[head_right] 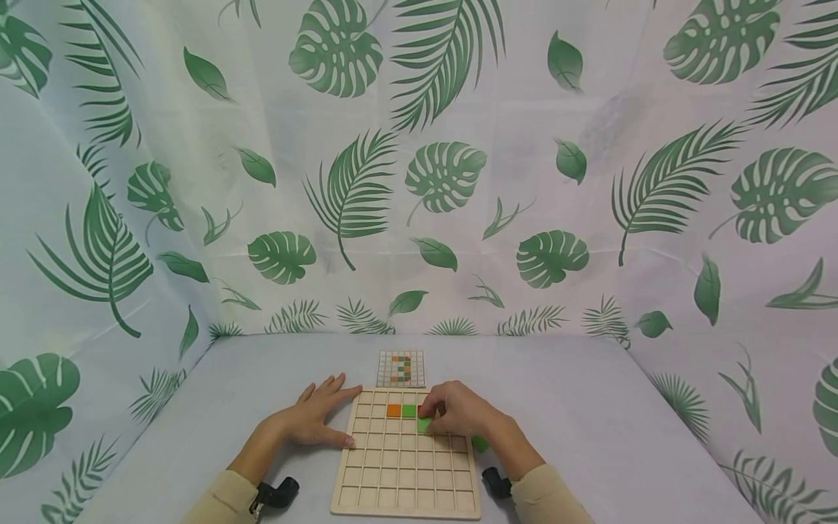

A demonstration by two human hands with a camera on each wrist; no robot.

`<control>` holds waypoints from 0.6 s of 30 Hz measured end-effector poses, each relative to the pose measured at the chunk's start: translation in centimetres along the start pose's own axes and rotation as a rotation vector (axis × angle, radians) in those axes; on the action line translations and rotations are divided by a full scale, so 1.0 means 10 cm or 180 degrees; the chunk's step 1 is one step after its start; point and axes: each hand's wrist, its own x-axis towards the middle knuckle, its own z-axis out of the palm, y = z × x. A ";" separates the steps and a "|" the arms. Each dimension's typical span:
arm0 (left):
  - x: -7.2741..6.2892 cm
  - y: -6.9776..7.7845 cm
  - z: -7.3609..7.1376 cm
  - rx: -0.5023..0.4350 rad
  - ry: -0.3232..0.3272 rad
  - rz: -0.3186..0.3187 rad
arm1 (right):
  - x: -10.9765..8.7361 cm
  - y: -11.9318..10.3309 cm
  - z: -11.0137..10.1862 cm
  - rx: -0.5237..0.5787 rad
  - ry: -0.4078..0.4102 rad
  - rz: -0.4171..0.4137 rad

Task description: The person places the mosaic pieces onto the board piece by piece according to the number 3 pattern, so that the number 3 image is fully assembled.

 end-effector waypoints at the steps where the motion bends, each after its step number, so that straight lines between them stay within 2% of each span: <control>1: 0.00 0.00 0.00 0.0003 0.0002 0.0003 | 0.00 0.00 0.00 -0.0011 0.0005 0.0014; 5: 0.00 0.00 0.00 0.0006 0.0005 0.0010 | 0.00 0.00 0.00 -0.0004 0.0001 0.0049; 13: -0.01 -0.01 0.01 -0.0011 0.0011 0.0029 | 0.00 0.01 -0.01 -0.0010 -0.0062 -0.0092; 18: 0.00 -0.02 0.01 -0.0002 0.0010 0.0017 | 0.01 0.02 -0.01 -0.0056 -0.0073 -0.0088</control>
